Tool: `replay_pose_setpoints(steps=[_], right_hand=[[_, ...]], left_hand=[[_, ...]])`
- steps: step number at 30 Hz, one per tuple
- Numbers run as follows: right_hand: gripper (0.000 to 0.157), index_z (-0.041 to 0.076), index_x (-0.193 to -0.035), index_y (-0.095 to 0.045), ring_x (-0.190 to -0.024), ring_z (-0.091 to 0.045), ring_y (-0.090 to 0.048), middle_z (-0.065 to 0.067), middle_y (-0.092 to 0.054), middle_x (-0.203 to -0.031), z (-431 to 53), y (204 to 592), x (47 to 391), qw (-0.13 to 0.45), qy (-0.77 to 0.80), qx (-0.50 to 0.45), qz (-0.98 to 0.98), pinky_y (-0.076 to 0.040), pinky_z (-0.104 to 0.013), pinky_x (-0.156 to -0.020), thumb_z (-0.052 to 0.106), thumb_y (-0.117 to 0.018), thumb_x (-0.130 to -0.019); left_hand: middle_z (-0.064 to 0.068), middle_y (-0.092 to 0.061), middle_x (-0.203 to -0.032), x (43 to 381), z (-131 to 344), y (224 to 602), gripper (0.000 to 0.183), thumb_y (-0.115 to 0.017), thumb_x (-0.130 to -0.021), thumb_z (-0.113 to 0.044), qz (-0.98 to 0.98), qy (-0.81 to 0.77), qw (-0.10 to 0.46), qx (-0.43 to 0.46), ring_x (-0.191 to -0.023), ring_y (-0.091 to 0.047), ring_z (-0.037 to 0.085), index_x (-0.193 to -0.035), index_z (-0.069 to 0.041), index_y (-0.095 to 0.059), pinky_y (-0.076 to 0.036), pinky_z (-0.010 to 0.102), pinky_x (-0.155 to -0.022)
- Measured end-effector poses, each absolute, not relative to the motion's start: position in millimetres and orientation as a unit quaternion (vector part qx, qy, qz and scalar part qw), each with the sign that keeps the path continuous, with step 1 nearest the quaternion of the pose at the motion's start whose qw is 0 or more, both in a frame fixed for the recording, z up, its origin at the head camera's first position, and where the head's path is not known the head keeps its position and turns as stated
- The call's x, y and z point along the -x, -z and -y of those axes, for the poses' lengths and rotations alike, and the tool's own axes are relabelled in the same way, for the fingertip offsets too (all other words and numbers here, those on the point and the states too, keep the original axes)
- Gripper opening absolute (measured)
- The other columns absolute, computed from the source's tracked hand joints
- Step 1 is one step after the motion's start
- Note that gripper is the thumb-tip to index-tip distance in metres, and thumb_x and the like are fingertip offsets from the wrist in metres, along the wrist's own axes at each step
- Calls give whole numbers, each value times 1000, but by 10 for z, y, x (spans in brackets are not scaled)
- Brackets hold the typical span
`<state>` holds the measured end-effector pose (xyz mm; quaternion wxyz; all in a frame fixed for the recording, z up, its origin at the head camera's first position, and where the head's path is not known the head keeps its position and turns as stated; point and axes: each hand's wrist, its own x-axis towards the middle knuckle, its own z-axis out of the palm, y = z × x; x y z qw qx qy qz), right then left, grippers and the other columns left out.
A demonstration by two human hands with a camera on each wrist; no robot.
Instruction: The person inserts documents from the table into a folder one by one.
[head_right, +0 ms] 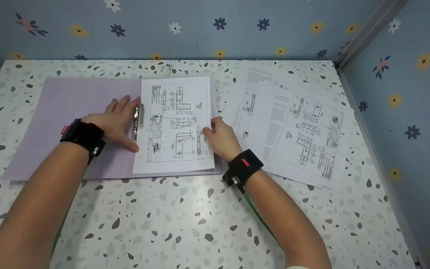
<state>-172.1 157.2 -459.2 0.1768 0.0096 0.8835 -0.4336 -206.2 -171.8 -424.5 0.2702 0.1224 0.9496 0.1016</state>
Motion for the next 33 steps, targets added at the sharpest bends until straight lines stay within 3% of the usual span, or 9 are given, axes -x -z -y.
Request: replay_pose_setpoints(steps=[10,20,28,33], right_hand=[[46,18,-140,-45,-76,-24,-63,-9,-66,-94,-1641,4536,1688,160,439,-25,-884,-50,-31,-59,28,-62,-99],[47,14,-141,-47,-80,-27,-66,-11,-63,-99,-1826,4493,1695,136,445,-27,-885,-59,-39,-70,23,-62,-97],[49,15,-144,-48,-86,-27,-70,-9,-66,-109,-2515,4369,1653,75,378,-33,-922,-54,-42,-74,32,-60,-100],[58,12,-151,-39,-107,-38,-62,-19,-61,-125,-3260,4311,1657,27,275,-101,-956,-47,-52,-84,39,-53,-101]], left_hand=[[18,13,-165,2083,1731,4283,144,-87,-61,-63,-947,-106,276,-123,-148,9,47,-160,-24,10,-11,91,-86],[18,13,-165,2098,1725,4281,145,-86,-60,-65,-948,-101,274,-128,-148,8,47,-160,-23,10,-13,91,-86],[18,12,-165,2094,1707,4275,143,-87,-62,-62,-946,-108,280,-124,-148,9,47,-160,-23,8,-11,91,-87],[18,11,-165,2089,1728,4278,142,-87,-62,-62,-947,-107,275,-124,-148,8,48,-161,-22,7,-12,92,-86]])
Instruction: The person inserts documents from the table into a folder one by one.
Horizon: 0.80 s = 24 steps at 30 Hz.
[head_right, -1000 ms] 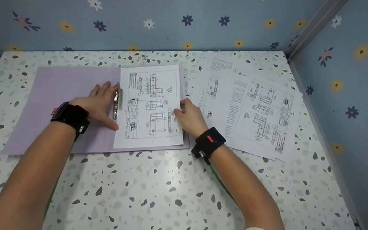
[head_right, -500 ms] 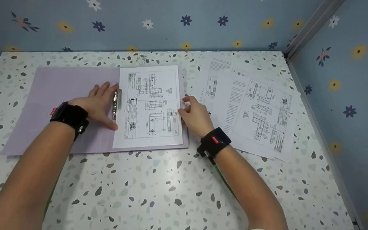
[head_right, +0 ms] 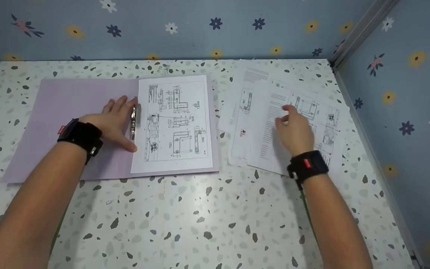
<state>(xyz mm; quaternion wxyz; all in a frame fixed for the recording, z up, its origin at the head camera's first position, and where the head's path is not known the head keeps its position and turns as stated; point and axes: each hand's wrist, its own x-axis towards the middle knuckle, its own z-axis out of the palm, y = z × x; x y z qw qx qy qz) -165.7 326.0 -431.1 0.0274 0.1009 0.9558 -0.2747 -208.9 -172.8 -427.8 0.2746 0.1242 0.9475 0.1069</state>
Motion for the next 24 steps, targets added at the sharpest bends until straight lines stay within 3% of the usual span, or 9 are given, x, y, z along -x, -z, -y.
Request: replay_pose_setpoints(steps=[3,6,10,18,24], right_hand=[[79,5,-158,-19,-122,-52,-48,-33,-46,-140,-3701,4297,1654,40,222,-167,-960,-40,-66,-95,46,-52,-99],[107,-1,-157,3,-132,-62,-30,-43,-23,-149,-4038,4270,1603,87,193,-232,-949,-28,-71,-105,60,-56,-92],[128,-6,-153,15,-135,-63,-20,-46,-9,-151,-4256,4185,1501,154,196,-286,-925,-22,-72,-108,70,-61,-84],[132,-9,-151,13,-134,-60,-21,-45,-6,-151,-4215,4018,1366,193,217,-332,-897,-23,-71,-109,71,-65,-81],[134,-14,-151,1,-132,-58,-26,-44,-18,-149,-4195,3944,1294,163,234,-330,-900,-25,-69,-109,70,-71,-76]], left_hand=[[18,11,-165,2086,1751,4259,142,-87,-62,-62,-949,-107,272,-122,-148,7,48,-161,-22,7,-11,92,-86],[18,11,-165,2076,1777,4246,143,-87,-61,-62,-949,-105,274,-118,-148,7,48,-160,-22,8,-11,92,-86],[18,11,-165,2072,1783,4249,142,-87,-62,-63,-949,-104,272,-117,-148,7,48,-161,-22,7,-11,91,-87],[20,8,-165,2065,1748,4256,142,-88,-61,-62,-951,-100,267,-121,-148,4,49,-161,-20,5,-14,91,-85],[19,8,-165,2076,1705,4247,142,-87,-61,-63,-951,-96,266,-125,-148,5,48,-161,-21,5,-15,91,-87]])
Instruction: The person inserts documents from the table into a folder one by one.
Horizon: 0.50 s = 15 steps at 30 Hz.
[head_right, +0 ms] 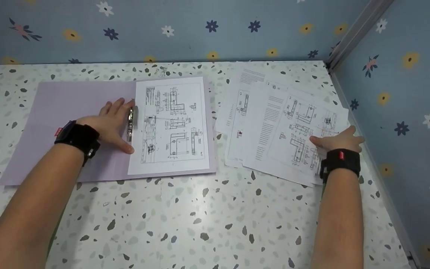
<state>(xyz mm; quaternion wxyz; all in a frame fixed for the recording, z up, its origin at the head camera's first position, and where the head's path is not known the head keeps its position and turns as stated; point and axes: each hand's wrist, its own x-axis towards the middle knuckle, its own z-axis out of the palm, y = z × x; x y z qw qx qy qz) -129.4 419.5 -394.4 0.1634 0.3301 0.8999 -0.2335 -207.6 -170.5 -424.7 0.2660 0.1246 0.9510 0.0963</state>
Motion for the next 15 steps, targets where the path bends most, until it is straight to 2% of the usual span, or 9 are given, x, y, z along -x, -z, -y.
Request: replay_pose_setpoints(steps=[4,8,15], right_hand=[[136,-13,-152,1,-131,-57,-27,-43,-19,-150,-4198,3947,1275,153,246,-328,-899,-25,-69,-109,70,-73,-74],[134,-10,-153,7,-137,-58,-21,-41,-12,-154,-4251,4010,1315,148,247,-318,-903,-21,-69,-111,65,-74,-77],[138,-7,-150,22,-136,-63,-16,-45,-9,-151,-4612,4187,1394,186,268,-265,-907,-19,-71,-109,58,-77,-79]], left_hand=[[20,8,-165,2079,1706,4241,142,-87,-62,-62,-950,-99,266,-127,-148,5,49,-161,-20,6,-14,92,-85],[20,9,-165,2084,1713,4243,142,-87,-62,-62,-951,-99,265,-127,-148,5,49,-161,-20,5,-14,92,-84],[20,8,-165,2075,1715,4251,143,-87,-61,-63,-951,-97,263,-130,-148,4,49,-161,-20,5,-14,91,-85]])
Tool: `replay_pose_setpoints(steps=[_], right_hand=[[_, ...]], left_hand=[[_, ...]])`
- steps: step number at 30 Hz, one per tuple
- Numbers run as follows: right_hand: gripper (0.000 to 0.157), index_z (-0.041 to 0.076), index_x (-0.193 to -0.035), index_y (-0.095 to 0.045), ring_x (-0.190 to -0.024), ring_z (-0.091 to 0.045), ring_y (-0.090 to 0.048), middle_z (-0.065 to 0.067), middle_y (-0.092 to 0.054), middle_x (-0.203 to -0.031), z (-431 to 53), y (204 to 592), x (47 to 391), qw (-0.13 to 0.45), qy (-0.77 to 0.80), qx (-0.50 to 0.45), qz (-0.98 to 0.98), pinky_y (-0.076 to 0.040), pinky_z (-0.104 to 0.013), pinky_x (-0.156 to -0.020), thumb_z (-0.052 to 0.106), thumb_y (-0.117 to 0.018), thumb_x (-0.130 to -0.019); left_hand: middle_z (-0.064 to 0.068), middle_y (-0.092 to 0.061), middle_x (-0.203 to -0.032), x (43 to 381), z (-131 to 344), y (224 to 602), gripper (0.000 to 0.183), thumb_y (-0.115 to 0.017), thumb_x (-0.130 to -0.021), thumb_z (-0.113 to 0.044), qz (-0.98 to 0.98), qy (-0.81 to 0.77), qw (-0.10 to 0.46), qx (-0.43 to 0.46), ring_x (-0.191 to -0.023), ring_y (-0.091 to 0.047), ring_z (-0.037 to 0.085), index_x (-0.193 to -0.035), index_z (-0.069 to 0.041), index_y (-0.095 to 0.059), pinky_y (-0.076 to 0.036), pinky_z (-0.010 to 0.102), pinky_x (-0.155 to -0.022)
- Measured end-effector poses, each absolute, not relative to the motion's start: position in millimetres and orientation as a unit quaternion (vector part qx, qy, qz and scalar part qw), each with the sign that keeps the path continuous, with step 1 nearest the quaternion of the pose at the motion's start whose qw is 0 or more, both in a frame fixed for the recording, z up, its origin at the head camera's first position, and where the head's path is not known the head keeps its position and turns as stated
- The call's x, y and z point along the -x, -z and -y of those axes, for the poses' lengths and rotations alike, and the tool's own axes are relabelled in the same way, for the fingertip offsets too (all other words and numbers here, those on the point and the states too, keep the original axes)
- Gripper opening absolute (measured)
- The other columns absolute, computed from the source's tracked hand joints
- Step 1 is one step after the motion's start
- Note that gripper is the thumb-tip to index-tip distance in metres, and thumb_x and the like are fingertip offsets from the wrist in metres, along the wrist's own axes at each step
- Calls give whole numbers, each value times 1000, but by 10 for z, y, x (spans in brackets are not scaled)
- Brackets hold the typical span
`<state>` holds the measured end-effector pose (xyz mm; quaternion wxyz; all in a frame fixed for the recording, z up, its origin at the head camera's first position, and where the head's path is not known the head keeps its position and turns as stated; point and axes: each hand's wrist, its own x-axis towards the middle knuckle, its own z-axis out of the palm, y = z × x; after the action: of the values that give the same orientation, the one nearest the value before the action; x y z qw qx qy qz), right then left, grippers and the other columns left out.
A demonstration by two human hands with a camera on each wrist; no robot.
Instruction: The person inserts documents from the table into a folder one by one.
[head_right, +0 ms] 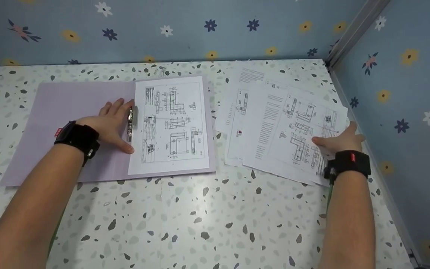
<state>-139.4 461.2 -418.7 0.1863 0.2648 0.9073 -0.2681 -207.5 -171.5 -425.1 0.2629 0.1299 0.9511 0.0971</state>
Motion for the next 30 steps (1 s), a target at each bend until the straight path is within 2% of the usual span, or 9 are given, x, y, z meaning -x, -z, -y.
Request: replay_pose_setpoints(steps=[6,11,14,17,20,22,24,28,30], right_hand=[[144,3,-147,34,-135,-67,1,-46,11,-150,-4813,4161,1377,218,289,-227,-904,-8,-76,-106,40,-85,-76],[137,4,-148,33,-136,-65,8,-42,19,-150,-4822,4087,1317,199,280,-215,-914,-3,-76,-106,24,-83,-79],[127,-2,-147,30,-135,-67,-1,-46,9,-149,-4823,4026,1288,193,264,-207,-922,-8,-76,-107,27,-77,-86],[108,-15,-149,9,-129,-65,-27,-50,-18,-143,-4831,3997,1282,195,229,-197,-933,-27,-72,-104,36,-68,-93],[92,-21,-146,-17,-112,-56,-49,-46,-39,-132,-4855,4030,1289,184,221,-201,-936,-52,-51,-85,44,-59,-97],[87,-20,-145,-25,-103,-45,-58,-41,-45,-130,-4880,4069,1294,166,240,-208,-934,-55,-36,-73,48,-55,-98],[88,-16,-147,-28,-98,-33,-60,-36,-46,-132,-4898,4101,1292,144,273,-218,-926,-52,-29,-72,53,-51,-98],[91,-5,-153,-27,-90,-12,-58,-22,-49,-133,-4889,4104,1276,111,327,-241,-907,-50,-35,-79,62,-48,-96],[89,-2,-153,-29,-85,-7,-58,-12,-55,-124,-4870,4086,1275,95,340,-249,-902,-50,-34,-77,62,-48,-95]], left_hand=[[21,9,-164,2073,1715,4263,144,-87,-61,-63,-950,-101,264,-130,-147,5,50,-161,-19,6,-13,91,-85],[20,9,-165,2082,1699,4253,144,-88,-60,-63,-951,-97,265,-128,-148,5,49,-161,-20,6,-13,92,-85],[20,8,-165,2088,1687,4249,143,-87,-62,-63,-950,-94,269,-128,-148,5,49,-160,-20,6,-13,92,-85],[20,8,-165,2091,1688,4252,142,-86,-62,-63,-950,-91,272,-127,-148,5,49,-160,-19,6,-13,92,-85],[21,8,-165,2084,1703,4252,142,-87,-62,-63,-950,-97,268,-129,-148,5,50,-161,-18,5,-13,92,-85],[22,8,-164,2080,1710,4253,142,-87,-62,-62,-949,-103,268,-131,-147,5,50,-161,-17,5,-12,92,-85],[22,8,-164,2078,1716,4253,142,-87,-62,-62,-948,-108,267,-132,-147,6,50,-161,-18,5,-11,92,-85],[21,8,-164,2071,1715,4247,142,-87,-62,-62,-948,-110,267,-131,-147,6,50,-161,-18,5,-11,92,-86],[21,9,-164,2066,1714,4240,143,-87,-62,-62,-949,-108,265,-132,-147,6,50,-161,-17,6,-11,91,-86]])
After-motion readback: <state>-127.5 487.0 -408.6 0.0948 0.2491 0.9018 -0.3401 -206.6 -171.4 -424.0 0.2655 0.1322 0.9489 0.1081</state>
